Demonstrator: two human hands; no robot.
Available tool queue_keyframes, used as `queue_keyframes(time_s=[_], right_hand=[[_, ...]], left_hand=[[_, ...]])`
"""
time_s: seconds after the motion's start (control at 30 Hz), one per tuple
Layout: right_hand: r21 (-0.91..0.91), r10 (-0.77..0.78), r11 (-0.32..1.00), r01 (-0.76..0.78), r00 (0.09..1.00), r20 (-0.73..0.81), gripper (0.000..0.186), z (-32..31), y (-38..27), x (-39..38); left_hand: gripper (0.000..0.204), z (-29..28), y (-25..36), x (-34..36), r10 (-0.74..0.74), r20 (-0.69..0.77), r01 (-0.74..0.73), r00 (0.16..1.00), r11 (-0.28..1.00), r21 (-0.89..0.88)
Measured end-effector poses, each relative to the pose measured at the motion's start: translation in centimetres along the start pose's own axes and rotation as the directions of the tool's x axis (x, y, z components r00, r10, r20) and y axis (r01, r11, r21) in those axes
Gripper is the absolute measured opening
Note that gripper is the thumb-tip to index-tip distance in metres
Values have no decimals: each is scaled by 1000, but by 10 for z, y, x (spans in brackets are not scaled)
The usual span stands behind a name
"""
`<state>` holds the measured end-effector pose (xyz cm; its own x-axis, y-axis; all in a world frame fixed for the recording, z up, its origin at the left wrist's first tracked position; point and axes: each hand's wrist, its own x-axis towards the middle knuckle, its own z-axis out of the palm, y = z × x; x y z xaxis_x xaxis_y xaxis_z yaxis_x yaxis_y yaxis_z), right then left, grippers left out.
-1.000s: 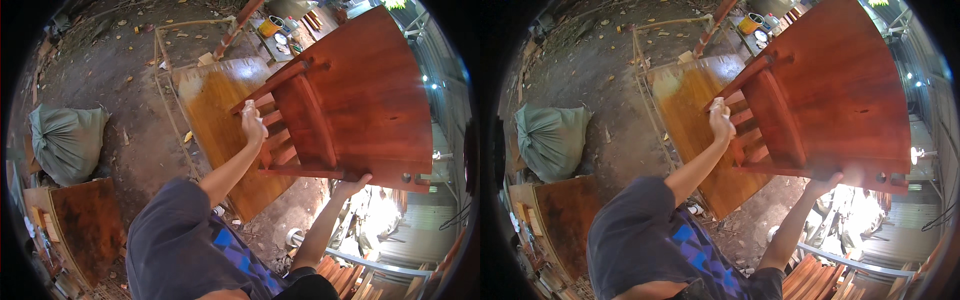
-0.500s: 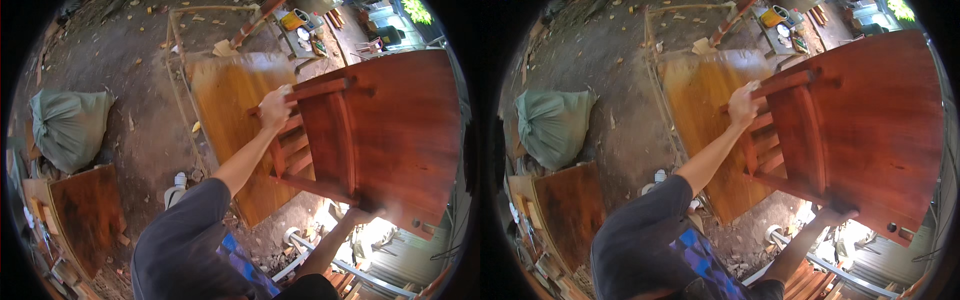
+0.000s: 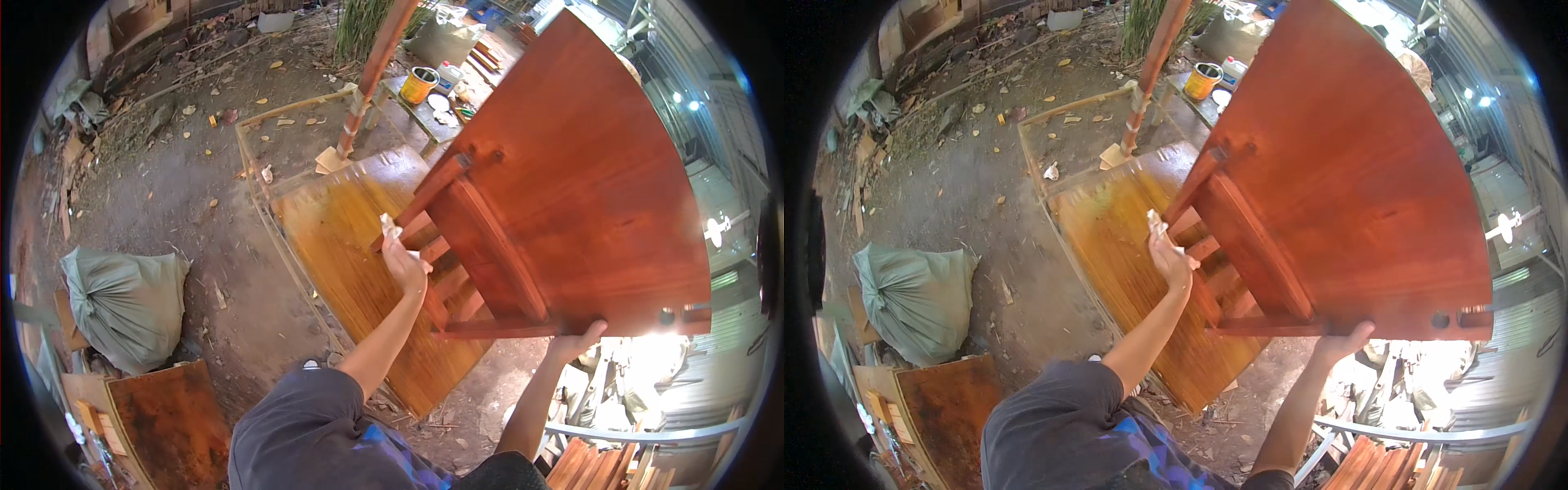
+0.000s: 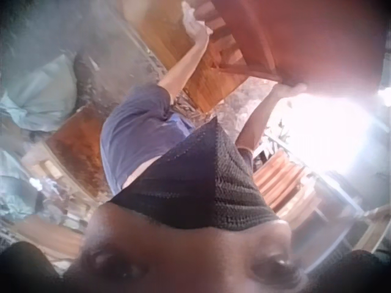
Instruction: Applying a wood finish or stain to a chair using a spray gun and then wiping the surface with a rag.
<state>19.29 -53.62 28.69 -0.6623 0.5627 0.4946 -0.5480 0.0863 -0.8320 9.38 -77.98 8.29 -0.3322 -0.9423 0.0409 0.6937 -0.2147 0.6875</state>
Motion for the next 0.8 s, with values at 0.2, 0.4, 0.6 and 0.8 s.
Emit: queue_keyframes(time_s=[0.2, 0.4, 0.6, 0.8], right_hand=[[77, -82, 994, 83, 997, -13, 77, 11, 6, 3], [44, -170, 985, 169, 985, 17, 73, 11, 5, 5], [28, -209, 978, 208, 975, 78, 72, 6, 5, 7], [-24, -180, 983, 181, 983, 36, 74, 4, 9, 5]], left_hand=[[35, -80, -14, -29, 26, 433, -140, 901, 962, 234], [27, -49, -38, 30, 16, 947, -842, 322, 462, 278], [28, -72, -61, -5, -95, 931, -819, 353, 449, 357], [38, -79, 16, -118, -297, 915, -408, 273, 826, 389]])
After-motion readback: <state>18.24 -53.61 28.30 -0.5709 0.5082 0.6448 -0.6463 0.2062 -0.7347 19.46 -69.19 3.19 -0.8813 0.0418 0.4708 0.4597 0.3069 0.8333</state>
